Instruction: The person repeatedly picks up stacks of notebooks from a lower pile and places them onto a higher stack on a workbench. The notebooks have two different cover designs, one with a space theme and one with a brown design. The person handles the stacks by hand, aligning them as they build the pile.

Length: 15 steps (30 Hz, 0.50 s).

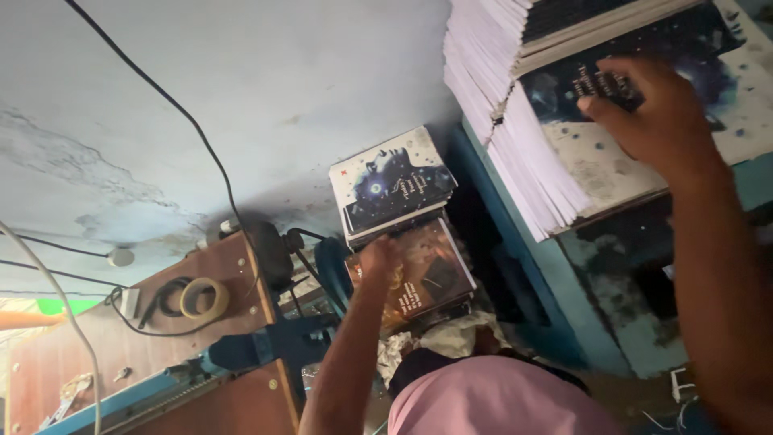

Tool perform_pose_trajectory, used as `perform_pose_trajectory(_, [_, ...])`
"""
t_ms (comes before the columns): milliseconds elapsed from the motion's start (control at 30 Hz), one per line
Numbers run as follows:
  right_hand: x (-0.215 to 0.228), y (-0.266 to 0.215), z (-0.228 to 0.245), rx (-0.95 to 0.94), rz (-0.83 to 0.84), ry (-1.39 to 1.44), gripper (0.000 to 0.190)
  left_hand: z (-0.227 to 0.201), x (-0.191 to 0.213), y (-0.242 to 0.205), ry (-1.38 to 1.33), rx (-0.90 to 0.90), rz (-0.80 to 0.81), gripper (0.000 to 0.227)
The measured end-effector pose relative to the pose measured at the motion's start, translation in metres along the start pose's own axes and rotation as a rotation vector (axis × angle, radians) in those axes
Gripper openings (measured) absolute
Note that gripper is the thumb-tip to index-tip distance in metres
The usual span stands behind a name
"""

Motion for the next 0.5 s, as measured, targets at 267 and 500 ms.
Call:
perform_pose_trajectory(267, [-0.104, -0.035, 0.087, 0.116, 0.198, 0.411, 0.025, -0.082, 0.035, 0.029, 0.066, 0.025, 0.133, 0.013])
perform_pose_trajectory(500, [-0.28, -0.042, 0.017, -0.193, 0.331, 0.417, 0.038, -0.117, 0.041, 0.032, 1.603, -0.182, 0.156, 0.043])
Point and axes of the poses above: each hand's wrist, its own y-axis towards the middle knuckle, its own x-axis out of the back of the hand, z = x × y, the point moved 8 cm from there along y, towards the middle knuckle, and after that the axes turned 4 degrees about -x, right-handed, at the moved point
